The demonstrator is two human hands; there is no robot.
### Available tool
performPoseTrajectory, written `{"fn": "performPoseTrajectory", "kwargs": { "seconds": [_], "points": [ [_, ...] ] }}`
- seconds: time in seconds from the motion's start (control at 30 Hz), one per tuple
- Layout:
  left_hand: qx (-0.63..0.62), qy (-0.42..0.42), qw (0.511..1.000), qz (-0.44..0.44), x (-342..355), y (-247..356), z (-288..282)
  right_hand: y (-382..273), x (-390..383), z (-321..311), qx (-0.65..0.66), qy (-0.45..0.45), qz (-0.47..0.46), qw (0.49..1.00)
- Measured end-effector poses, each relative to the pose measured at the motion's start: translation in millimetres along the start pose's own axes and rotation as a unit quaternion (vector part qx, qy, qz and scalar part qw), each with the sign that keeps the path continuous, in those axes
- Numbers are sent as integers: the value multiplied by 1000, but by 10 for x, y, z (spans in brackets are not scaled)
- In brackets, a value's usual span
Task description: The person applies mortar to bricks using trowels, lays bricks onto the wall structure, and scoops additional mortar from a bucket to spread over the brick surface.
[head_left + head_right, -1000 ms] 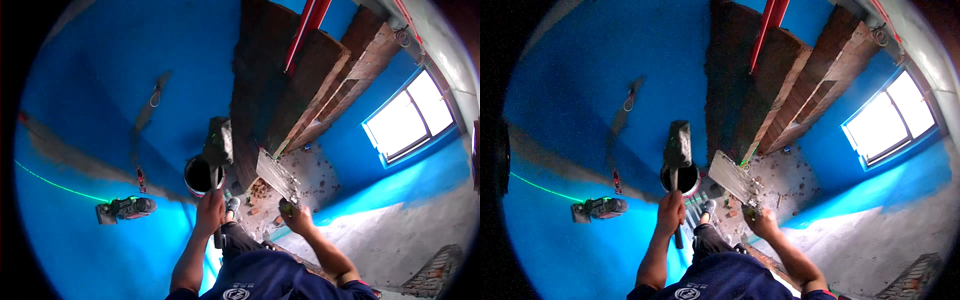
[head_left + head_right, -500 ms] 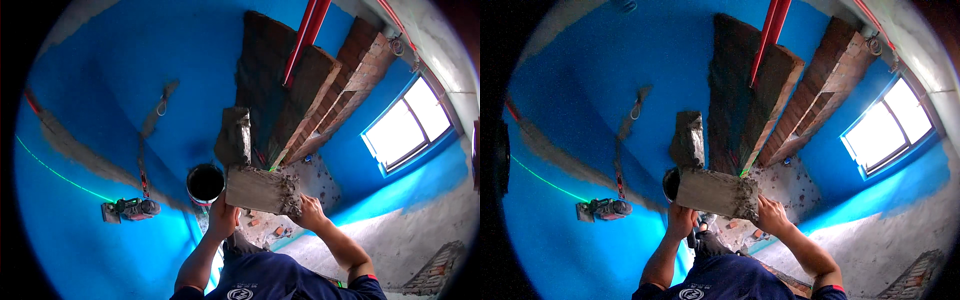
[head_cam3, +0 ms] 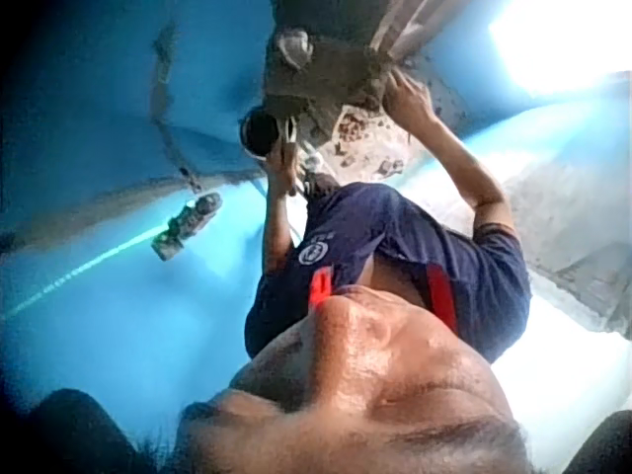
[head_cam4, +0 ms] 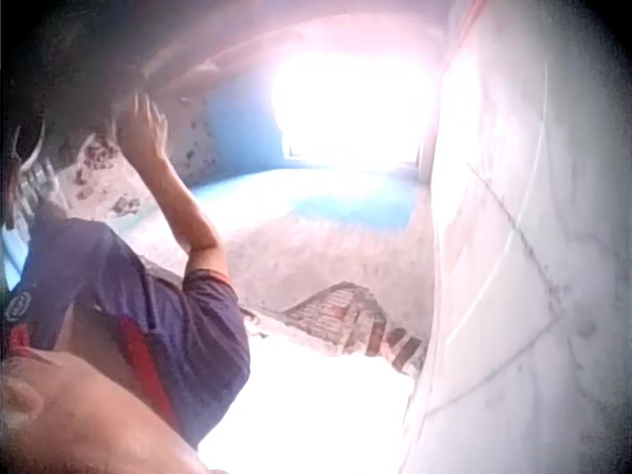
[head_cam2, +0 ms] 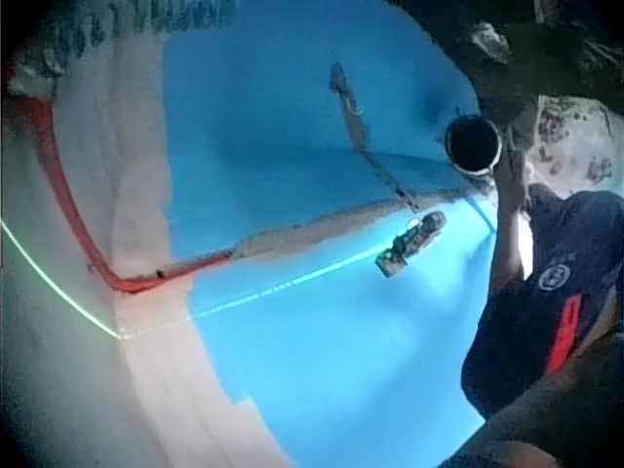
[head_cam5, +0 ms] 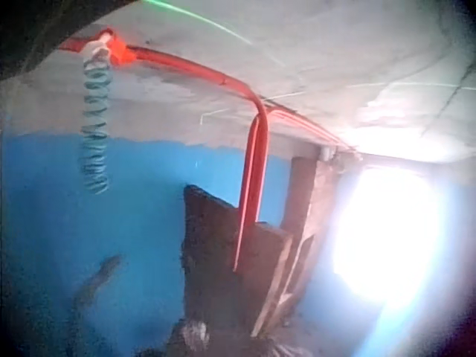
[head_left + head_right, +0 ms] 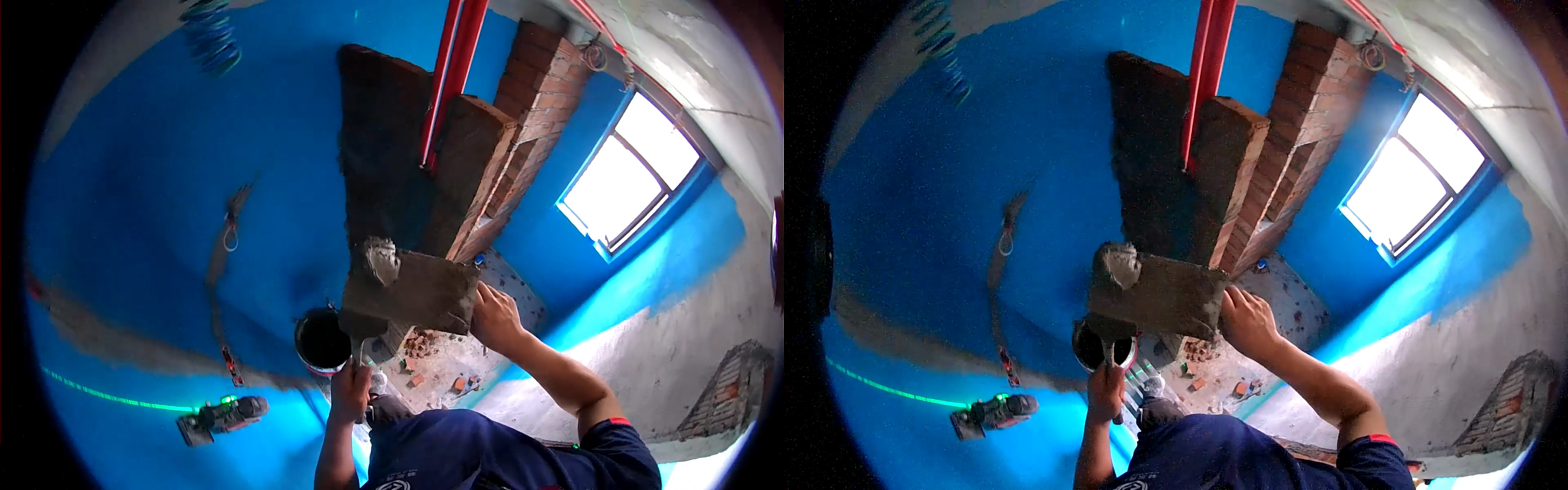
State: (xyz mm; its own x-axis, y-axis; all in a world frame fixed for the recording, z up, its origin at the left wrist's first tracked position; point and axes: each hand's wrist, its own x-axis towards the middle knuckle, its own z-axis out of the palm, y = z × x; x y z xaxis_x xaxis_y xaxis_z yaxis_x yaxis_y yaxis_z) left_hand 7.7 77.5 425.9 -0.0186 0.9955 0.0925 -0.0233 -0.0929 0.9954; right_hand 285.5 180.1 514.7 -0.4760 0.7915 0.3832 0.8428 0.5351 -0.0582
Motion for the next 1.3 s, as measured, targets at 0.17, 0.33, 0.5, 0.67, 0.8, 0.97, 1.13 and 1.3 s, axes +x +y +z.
{"fn": "performPoseTrajectory", "kwargs": {
  "seconds": [0.17, 0.33, 0.5, 0.67, 0.8, 0.97, 1.13, 1.3],
  "points": [
    [-63, 32, 994, -86, 84, -305, -160, -266, 128, 227, 125, -52, 133, 982],
    [-69, 52, 990, -113, 191, -593, -365, -346, 450, 526, 175, -44, 192, 965],
    [-100, 37, 985, -132, 268, -695, -571, -195, 783, 738, 245, -29, 237, 939],
    [-117, 25, 986, -120, 353, -670, -641, -123, 1000, 720, 257, -63, 274, 925],
    [-115, 29, 983, -137, 366, -718, -672, -139, 1020, 686, 260, -51, 286, 921],
    [-94, 17, 985, -144, 377, -665, -692, -220, 1054, 562, 411, -15, 306, 859],
    [-97, 12, 985, -145, 380, -635, -726, -262, 1037, 442, 558, -43, 352, 750],
    [-103, 19, 984, -141, 396, -622, -750, -293, 976, 301, 587, -35, 352, 728]
  ]
}}
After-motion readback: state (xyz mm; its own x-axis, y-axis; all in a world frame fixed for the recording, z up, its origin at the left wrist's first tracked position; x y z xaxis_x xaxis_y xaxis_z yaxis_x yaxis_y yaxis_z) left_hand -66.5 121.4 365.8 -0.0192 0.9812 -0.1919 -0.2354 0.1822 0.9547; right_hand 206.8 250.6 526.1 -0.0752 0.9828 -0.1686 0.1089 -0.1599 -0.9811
